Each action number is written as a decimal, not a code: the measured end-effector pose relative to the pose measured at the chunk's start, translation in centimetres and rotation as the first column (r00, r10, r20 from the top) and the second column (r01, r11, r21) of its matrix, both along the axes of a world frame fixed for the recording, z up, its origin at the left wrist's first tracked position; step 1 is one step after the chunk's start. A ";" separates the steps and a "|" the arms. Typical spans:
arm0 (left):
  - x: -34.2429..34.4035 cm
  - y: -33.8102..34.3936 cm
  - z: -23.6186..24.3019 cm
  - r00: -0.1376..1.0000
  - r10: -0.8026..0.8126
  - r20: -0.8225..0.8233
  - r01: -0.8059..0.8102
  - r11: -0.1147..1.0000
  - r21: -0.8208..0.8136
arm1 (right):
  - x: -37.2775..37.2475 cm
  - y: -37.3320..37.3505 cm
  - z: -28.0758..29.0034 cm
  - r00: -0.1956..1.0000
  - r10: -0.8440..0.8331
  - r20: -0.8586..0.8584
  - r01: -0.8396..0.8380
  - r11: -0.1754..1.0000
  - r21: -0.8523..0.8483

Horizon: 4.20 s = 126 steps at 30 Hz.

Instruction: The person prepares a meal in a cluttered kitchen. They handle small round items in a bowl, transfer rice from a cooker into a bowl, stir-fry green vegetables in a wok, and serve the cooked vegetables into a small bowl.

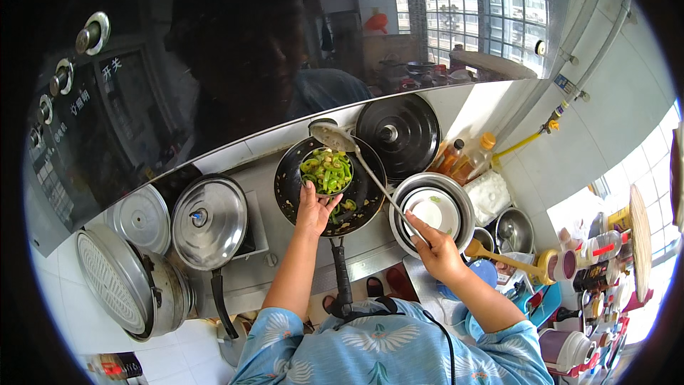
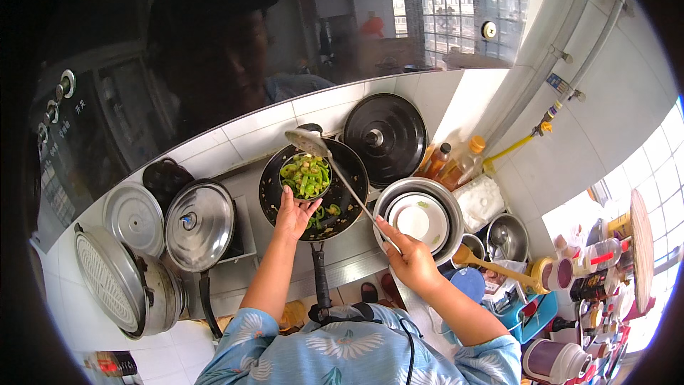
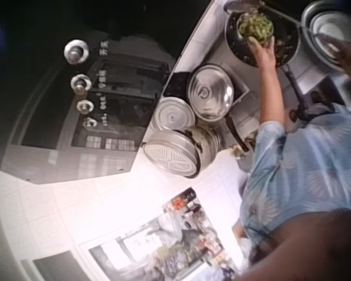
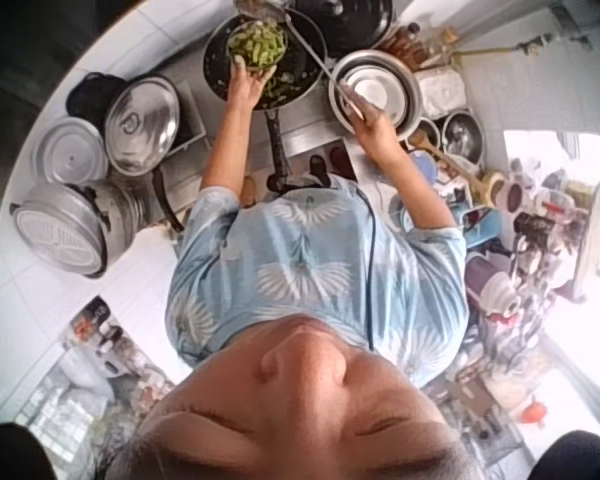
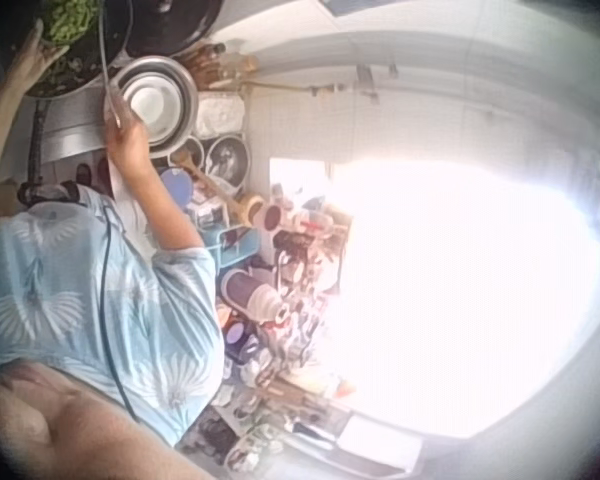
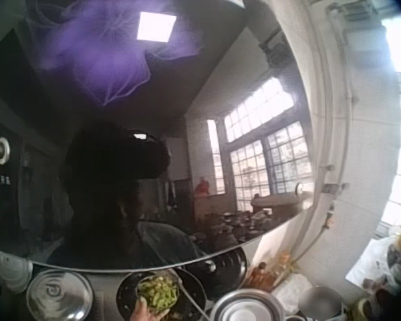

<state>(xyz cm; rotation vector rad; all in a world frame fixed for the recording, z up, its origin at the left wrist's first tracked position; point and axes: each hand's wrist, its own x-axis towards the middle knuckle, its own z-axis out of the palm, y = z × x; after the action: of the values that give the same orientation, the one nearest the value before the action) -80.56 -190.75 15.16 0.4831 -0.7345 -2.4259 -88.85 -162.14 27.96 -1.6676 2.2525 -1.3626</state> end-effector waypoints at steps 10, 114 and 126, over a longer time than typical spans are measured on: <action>2.6 -0.5 0.7 1.000 0.009 -0.017 -0.008 0.999 0.046 | -1.2 -0.5 1.3 0.328 -0.086 0.941 -0.025 0.995 0.100; -1.0 -0.7 0.7 0.996 0.023 -0.090 -0.013 0.994 0.113 | 2.6 -0.2 -1.2 0.433 0.070 0.899 0.001 0.997 -0.078; -0.1 -1.0 0.3 0.985 0.104 -0.138 -0.089 0.989 0.114 | 3.8 -0.9 0.4 0.172 0.025 0.985 0.097 0.994 -0.042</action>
<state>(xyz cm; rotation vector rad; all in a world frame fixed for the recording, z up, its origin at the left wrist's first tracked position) -80.63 -191.72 15.50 0.3721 -0.5095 -2.3886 -85.04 -163.09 28.35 -0.2762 1.3314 -1.7712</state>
